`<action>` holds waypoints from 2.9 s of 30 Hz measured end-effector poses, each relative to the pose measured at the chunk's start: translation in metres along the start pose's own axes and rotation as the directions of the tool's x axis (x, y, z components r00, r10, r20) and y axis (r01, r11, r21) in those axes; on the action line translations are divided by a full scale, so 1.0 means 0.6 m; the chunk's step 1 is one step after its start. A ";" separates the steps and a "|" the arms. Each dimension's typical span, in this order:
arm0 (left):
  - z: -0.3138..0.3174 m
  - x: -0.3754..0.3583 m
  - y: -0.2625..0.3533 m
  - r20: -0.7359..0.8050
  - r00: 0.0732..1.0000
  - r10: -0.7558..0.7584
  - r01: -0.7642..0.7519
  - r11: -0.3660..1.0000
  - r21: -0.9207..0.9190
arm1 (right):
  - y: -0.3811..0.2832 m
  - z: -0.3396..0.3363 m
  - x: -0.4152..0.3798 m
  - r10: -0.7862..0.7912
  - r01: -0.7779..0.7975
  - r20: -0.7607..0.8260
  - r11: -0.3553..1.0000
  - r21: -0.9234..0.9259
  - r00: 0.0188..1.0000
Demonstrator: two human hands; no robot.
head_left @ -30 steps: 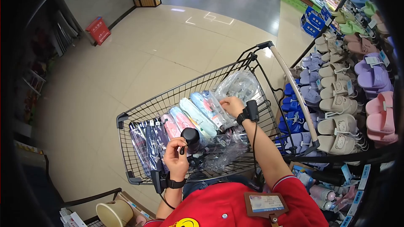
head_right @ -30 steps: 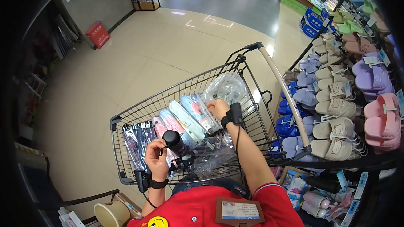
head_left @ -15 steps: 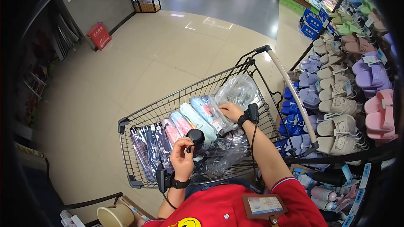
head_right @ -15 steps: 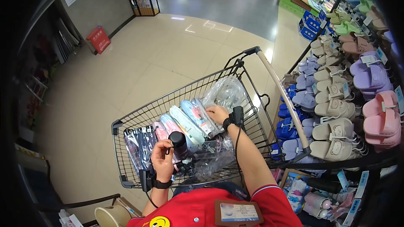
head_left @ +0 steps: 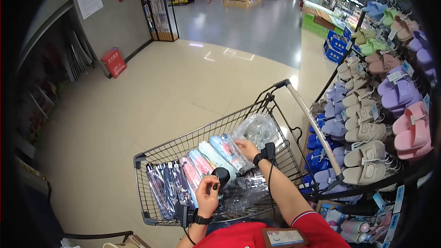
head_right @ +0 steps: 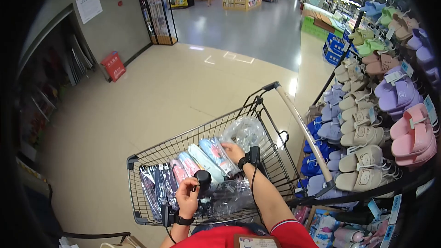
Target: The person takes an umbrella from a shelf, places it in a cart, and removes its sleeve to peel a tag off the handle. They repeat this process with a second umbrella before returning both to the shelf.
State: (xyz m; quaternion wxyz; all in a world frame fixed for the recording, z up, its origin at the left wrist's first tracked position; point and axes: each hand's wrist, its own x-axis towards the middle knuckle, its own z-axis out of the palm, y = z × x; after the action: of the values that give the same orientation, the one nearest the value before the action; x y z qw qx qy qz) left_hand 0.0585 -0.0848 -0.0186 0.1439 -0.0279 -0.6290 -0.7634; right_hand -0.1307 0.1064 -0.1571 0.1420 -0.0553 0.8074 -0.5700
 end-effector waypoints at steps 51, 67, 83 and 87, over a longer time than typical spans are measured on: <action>0.010 0.000 -0.007 0.063 0.996 -0.061 0.061 0.998 0.007 | -0.055 0.020 -0.025 0.216 -0.238 -0.209 0.968 -0.083 0.954; 0.000 -0.009 -0.002 0.053 0.996 -0.071 0.071 0.997 -0.001 | -0.038 0.033 -0.004 0.174 -0.176 -0.031 0.951 -0.256 0.984; -0.015 -0.003 0.005 -0.047 0.998 -0.039 0.040 0.999 0.030 | -0.084 0.016 -0.116 -0.063 0.125 -0.450 0.986 0.110 0.891; -0.019 -0.005 0.018 0.000 1.000 -0.011 0.011 0.998 0.067 | -0.172 0.021 -0.220 0.066 -0.031 -0.032 0.778 0.628 0.997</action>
State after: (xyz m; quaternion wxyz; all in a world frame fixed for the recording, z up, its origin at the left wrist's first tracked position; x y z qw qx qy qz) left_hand 0.0658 -0.0973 -0.0115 0.1407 -0.0197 -0.6543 -0.7428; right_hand -0.0087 0.0926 -0.0427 0.1460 0.0306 0.5767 -0.8032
